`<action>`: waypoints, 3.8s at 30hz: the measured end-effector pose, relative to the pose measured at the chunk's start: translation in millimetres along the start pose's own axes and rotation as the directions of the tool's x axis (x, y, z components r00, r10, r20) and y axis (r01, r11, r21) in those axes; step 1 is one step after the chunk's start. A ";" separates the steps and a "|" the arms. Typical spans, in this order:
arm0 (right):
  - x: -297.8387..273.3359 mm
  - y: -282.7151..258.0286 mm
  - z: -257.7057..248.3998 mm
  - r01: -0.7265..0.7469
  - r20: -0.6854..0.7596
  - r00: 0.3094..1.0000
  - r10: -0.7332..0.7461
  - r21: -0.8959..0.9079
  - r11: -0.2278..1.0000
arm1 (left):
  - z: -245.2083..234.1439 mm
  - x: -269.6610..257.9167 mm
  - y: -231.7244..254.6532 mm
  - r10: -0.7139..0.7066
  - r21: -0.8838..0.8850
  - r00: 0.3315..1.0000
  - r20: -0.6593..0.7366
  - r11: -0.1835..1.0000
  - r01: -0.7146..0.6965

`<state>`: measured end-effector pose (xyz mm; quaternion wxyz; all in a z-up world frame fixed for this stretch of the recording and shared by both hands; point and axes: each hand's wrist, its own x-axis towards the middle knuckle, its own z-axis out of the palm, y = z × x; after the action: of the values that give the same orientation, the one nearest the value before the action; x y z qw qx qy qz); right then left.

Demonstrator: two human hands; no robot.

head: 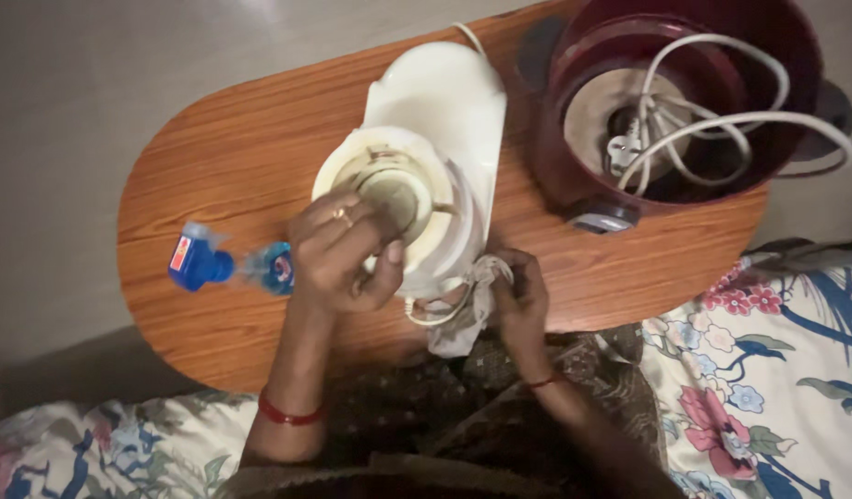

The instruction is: The person cleans the base of a kitchen mixer by spraying it with a cleaning solution and wiping all surfaces with a cloth.

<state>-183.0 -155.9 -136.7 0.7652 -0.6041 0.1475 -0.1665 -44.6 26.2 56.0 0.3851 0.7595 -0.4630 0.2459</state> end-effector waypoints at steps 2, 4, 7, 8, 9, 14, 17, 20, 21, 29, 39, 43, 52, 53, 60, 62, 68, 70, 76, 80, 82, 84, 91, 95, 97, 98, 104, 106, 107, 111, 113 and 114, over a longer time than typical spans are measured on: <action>-13.3 2.8 15.0 0.237 0.058 0.972 -0.230 -0.244 0.940 | 2.8 -2.9 1.6 0.005 0.088 1.000 0.006 0.996 -0.005; -23.4 1.5 25.4 0.438 0.193 0.899 -0.393 -0.406 0.802 | 6.2 -5.5 7.7 0.018 0.194 1.000 0.012 0.981 -0.020; -20.6 2.8 25.2 0.398 0.194 0.916 -0.350 -0.349 0.848 | 13.4 -8.3 23.3 0.012 0.341 1.000 0.010 0.940 -0.015; -0.5 5.3 21.1 0.172 0.046 0.985 -0.167 -0.157 0.973 | 15.4 -7.2 26.6 -0.006 0.369 1.000 0.000 0.929 0.005; 13.7 6.2 20.8 -0.052 -0.056 0.997 0.056 0.073 0.996 | 16.7 -5.8 28.3 -0.024 0.396 1.000 -0.010 0.918 0.026; -13.3 -16.1 33.6 0.359 0.136 0.933 -0.334 -0.425 0.831 | 19.8 0.2 33.8 -0.085 0.363 0.994 -0.067 0.926 0.104; -11.5 -21.2 39.1 0.461 0.198 0.886 -0.419 -0.470 0.753 | 18.7 2.1 33.6 -0.072 0.329 0.994 -0.086 0.939 0.096; 14.3 -15.8 40.8 0.391 0.105 0.920 -0.378 -0.305 0.868 | 24.2 5.1 23.6 -0.071 0.342 0.991 -0.113 0.934 0.106; 22.3 -13.9 43.6 0.294 -0.025 0.952 -0.304 -0.190 0.937 | 25.8 4.1 23.1 -0.076 0.349 0.990 -0.118 0.930 0.113; 129.0 -35.9 45.0 0.247 0.002 0.955 -0.297 -0.557 0.793 | 16.8 -9.1 11.7 -0.014 0.296 0.999 -0.043 0.955 0.026; 95.0 -44.7 22.3 0.523 0.329 0.847 -0.417 -0.655 0.545 | 7.6 -23.9 27.9 -0.155 0.362 0.987 0.028 0.922 0.135; 153.5 -53.1 42.2 0.550 0.402 0.833 -0.380 -0.675 0.491 | 13.3 -10.2 22.2 -0.177 0.358 0.984 0.029 0.921 0.155; 96.1 -42.2 24.6 0.416 0.269 0.904 -0.333 -0.735 0.535 | 11.5 -8.0 22.5 -0.190 0.369 0.981 0.028 0.914 0.166; 101.2 -41.0 27.1 0.411 0.275 0.905 -0.324 -0.758 0.506 | 11.0 -8.5 23.1 -0.194 0.367 0.981 0.033 0.915 0.168; 137.4 -61.2 48.0 0.532 0.389 0.832 -0.395 -0.760 0.373 | 5.4 2.7 21.1 -0.196 0.325 0.978 0.069 0.932 0.163; 112.6 -54.6 39.3 0.525 0.351 0.838 -0.418 -0.727 0.443 | 2.6 3.1 21.2 -0.193 0.352 0.977 0.089 0.924 0.150; 116.8 -28.3 30.1 0.432 0.279 0.872 -0.403 -0.825 0.363 | 2.0 -4.9 17.1 -0.199 0.314 0.971 0.135 0.938 0.149; 134.6 -32.1 40.7 0.450 0.297 0.859 -0.417 -0.827 0.337 | 4.6 -3.5 18.3 -0.204 0.326 0.970 0.132 0.933 0.152; 108.6 -46.8 31.9 0.468 0.324 0.869 -0.373 -0.784 0.408 | 1.7 -8.4 16.8 -0.193 0.342 0.974 0.117 0.929 0.143; 78.5 -55.2 -3.6 0.311 0.262 0.951 -0.167 -0.790 0.529 | 3.6 -8.7 7.3 -0.128 0.292 0.989 0.068 0.951 0.103; 72.4 -57.3 -11.3 0.195 0.170 0.980 -0.101 -0.746 0.637 | -4.2 -10.8 4.5 -0.135 0.266 0.988 0.070 0.957 0.112; 78.0 -61.4 -12.3 0.134 0.150 0.988 -0.042 -0.683 0.718 | -17.1 -12.9 2.2 -0.192 0.258 0.978 0.080 0.952 0.166; 87.1 -46.3 20.0 0.054 0.173 0.983 0.063 -0.598 0.800 | -41.8 -33.1 -1.6 -0.177 0.290 0.982 0.070 0.945 0.150; 96.1 -23.0 26.3 -0.213 0.208 0.930 0.302 -0.361 0.908 | -51.8 -36.1 -9.3 -0.109 0.209 0.981 0.162 0.975 0.074; 100.8 -25.3 33.2 -0.327 0.217 0.869 0.444 -0.421 0.846 | -56.1 -31.6 -13.5 -0.075 0.189 0.981 0.179 0.981 0.040; 105.6 -28.9 38.5 -0.299 0.203 0.875 0.439 -0.487 0.821 | -54.7 -29.6 -14.4 -0.070 0.192 0.984 0.166 0.981 0.037; 124.3 -58.2 61.1 0.463 0.514 0.857 -0.035 -0.738 0.491 | -48.2 -32.8 -10.8 -0.120 0.198 0.988 0.098 0.975 0.099; 128.1 -61.0 67.1 0.563 0.588 0.807 -0.059 -0.735 0.377 | -50.0 -35.4 -9.1 -0.148 0.192 0.983 0.111 0.973 0.125; 132.6 -62.5 66.9 0.568 0.593 0.805 -0.020 -0.760 0.315 | -50.4 -36.7 -7.2 -0.162 0.197 0.980 0.114 0.971 0.137; 142.7 -63.3 63.6 0.662 0.668 0.744 -0.003 -0.736 0.144 | -51.4 -38.1 -5.2 -0.195 0.192 0.973 0.125 0.967 0.169; 145.9 -61.4 62.8 0.724 0.723 0.689 -0.062 -0.681 0.106 | -50.9 -38.1 -4.8 -0.201 0.199 0.972 0.125 0.964 0.174; 148.3 -61.9 62.1 0.741 0.736 0.671 -0.089 -0.664 0.095 | -50.6 -38.3 -4.0 -0.206 0.203 0.970 0.127 0.963 0.178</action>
<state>-27.6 -179.0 -66.1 0.1533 -0.9657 -0.1881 -0.0928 -59.1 88.1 56.1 0.2977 0.8503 -0.3883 0.1938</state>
